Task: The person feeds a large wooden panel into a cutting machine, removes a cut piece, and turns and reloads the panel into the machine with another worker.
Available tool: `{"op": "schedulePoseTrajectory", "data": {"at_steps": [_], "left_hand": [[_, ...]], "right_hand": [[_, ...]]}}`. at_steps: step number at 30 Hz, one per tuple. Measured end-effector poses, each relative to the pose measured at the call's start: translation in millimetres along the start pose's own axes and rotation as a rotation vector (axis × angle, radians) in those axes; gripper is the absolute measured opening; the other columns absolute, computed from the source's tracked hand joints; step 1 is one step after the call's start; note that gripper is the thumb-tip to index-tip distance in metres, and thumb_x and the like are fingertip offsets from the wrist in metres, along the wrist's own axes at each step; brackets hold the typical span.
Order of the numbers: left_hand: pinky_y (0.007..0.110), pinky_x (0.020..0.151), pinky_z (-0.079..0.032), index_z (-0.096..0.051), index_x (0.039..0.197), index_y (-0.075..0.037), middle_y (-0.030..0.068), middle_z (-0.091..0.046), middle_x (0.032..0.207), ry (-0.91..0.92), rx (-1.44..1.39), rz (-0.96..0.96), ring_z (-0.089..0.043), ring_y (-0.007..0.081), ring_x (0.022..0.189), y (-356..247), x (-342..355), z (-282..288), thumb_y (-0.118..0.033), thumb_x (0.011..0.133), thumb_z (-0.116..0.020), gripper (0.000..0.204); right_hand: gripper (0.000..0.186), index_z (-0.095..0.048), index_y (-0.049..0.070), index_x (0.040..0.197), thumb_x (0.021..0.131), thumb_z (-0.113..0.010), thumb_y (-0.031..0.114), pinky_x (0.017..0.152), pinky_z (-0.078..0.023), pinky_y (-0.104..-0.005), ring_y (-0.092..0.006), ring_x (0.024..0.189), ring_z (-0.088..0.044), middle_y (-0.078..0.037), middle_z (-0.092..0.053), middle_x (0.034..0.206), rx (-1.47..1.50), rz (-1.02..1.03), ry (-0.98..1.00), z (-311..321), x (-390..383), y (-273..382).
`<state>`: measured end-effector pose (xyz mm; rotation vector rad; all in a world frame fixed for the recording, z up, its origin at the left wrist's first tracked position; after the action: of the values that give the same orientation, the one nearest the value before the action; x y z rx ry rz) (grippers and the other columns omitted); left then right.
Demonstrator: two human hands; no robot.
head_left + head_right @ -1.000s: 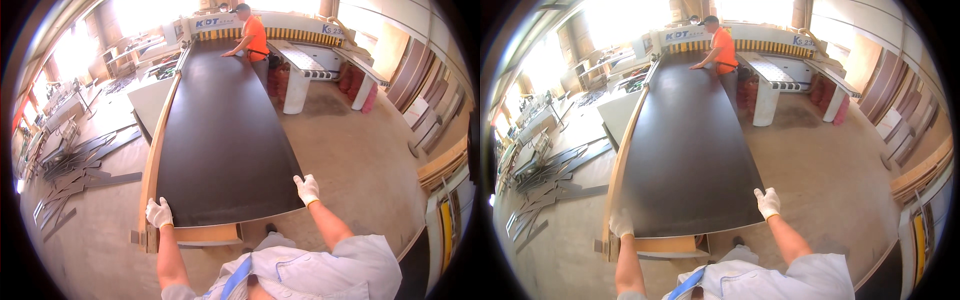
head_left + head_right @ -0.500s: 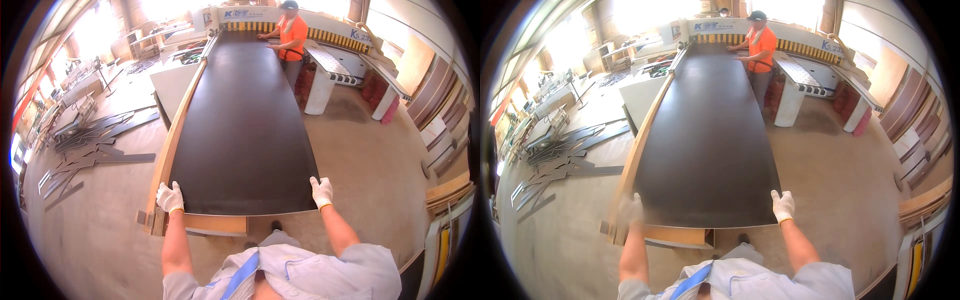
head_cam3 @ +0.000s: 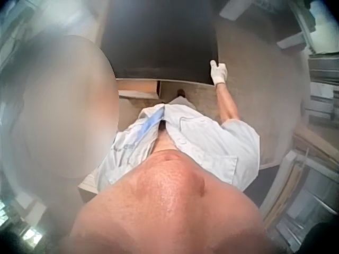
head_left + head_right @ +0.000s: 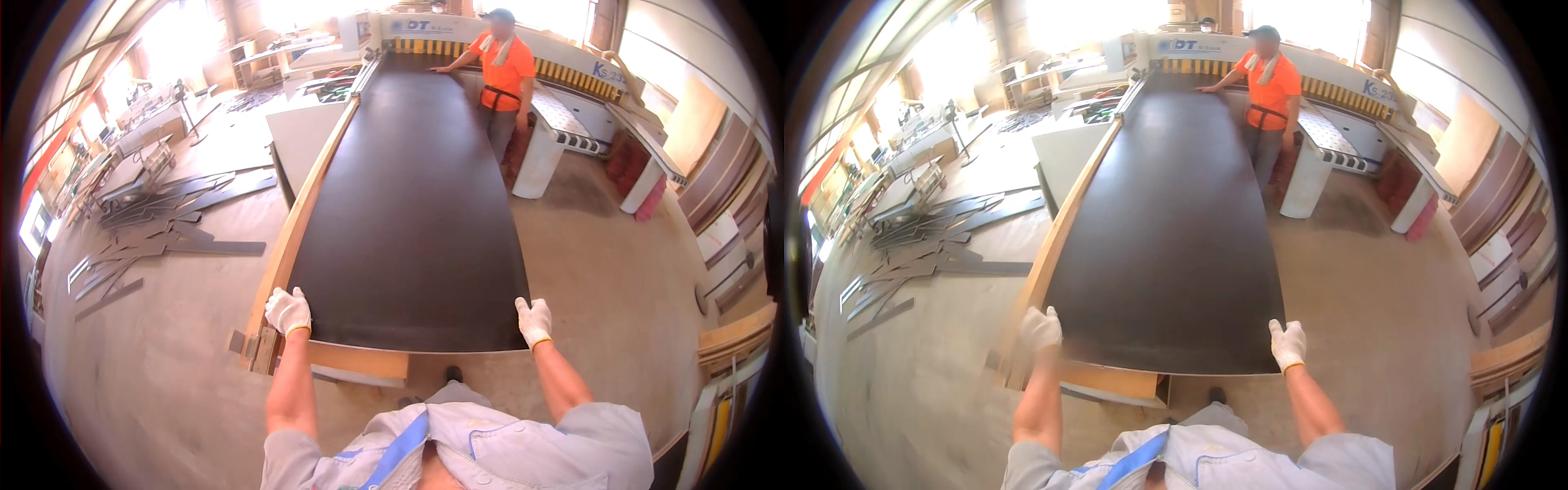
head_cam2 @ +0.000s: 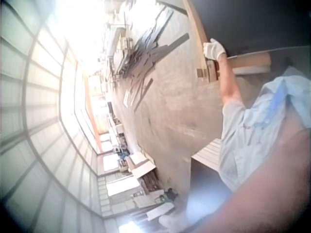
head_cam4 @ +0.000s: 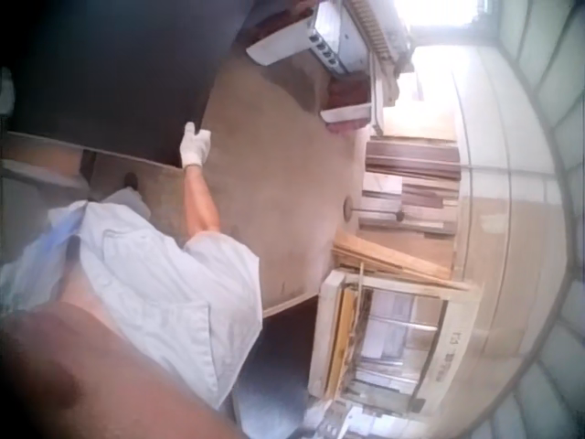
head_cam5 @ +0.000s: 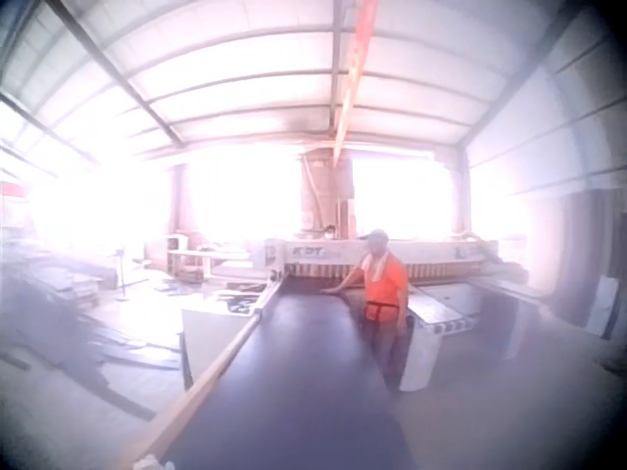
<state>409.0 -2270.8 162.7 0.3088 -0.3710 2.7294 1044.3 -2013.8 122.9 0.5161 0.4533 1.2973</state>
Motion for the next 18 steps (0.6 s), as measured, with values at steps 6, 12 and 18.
{"op": "schedulePoseTrajectory", "data": {"at_steps": [6,12,18], "left_hand": [[0.056,0.095,-0.066,-0.077,0.115,-0.005,0.0213,-0.085,0.111,-0.123,0.002,-0.028,-0.083,0.0414,0.104,36,11,-16,-0.059,0.105,-0.076,0.055],[0.059,0.092,-0.067,-0.079,0.108,-0.009,0.0226,-0.087,0.108,-0.013,-0.107,-0.010,-0.086,0.0415,0.104,15,11,-17,-0.059,0.110,-0.070,0.051],[0.055,0.095,-0.064,-0.077,0.116,-0.008,0.0184,-0.086,0.107,-0.049,-0.121,-0.003,-0.083,0.0399,0.106,35,7,-16,-0.056,0.111,-0.072,0.049]], "right_hand": [[0.060,-0.080,-0.005,0.125,0.105,-0.087,0.050,0.107,-0.060,-0.0532,-0.0445,0.119,-0.081,-0.028,-0.085,0.121,0.090,0.051,0.011,-24,-1,0],[0.064,-0.077,-0.007,0.130,0.111,-0.079,0.054,0.104,-0.060,-0.0544,-0.0413,0.112,-0.079,-0.025,-0.083,0.123,0.085,0.082,-0.005,-24,4,-18],[0.085,-0.077,-0.017,0.117,0.115,-0.072,0.068,0.100,-0.057,-0.0483,-0.0324,0.102,-0.072,-0.021,-0.081,0.111,0.159,-0.016,0.201,-46,14,-13]]}}
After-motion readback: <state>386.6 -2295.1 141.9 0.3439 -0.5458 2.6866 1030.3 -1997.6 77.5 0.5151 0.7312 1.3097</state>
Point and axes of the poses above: each hand's wrist, its own x-axis towards the middle knuckle, its own z-axis out of the back of the hand, y = z × x, the point moved 6 cm from there along x, towards the middle knuckle
